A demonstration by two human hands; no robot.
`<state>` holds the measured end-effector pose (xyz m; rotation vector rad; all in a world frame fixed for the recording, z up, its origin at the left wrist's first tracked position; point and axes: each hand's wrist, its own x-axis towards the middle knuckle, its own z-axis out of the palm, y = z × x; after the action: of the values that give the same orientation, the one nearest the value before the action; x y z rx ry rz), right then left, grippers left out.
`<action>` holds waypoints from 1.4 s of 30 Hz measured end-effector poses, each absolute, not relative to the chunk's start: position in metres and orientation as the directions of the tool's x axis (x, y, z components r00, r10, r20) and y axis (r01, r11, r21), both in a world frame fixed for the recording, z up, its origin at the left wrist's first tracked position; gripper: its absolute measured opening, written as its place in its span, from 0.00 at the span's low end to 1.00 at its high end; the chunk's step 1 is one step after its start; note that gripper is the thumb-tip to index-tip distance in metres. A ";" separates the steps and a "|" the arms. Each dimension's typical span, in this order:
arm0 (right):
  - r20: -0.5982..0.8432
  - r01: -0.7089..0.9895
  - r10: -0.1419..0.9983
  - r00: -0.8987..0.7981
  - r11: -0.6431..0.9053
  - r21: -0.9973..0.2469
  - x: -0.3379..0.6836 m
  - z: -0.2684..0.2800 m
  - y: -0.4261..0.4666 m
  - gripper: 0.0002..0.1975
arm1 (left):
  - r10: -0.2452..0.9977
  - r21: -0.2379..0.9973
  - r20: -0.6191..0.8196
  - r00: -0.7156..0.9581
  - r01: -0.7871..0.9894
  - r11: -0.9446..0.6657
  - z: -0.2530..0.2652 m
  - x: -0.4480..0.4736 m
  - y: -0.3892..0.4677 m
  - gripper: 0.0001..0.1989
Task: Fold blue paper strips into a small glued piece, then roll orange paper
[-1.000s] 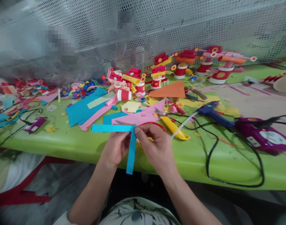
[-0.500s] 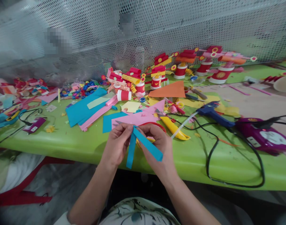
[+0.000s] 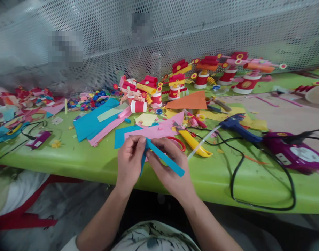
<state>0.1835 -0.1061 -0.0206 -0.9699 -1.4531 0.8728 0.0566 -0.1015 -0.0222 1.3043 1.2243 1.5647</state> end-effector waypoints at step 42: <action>0.200 -0.228 0.960 0.194 0.242 -0.943 0.170 -0.025 -0.101 0.08 | 0.939 0.923 0.179 -0.293 -0.282 -0.263 -0.015 0.069 -0.109 0.10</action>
<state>0.1699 -0.1013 -0.0253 -0.9399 -1.0036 1.0333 0.0692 -0.1086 -0.0152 0.9831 1.0282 1.7085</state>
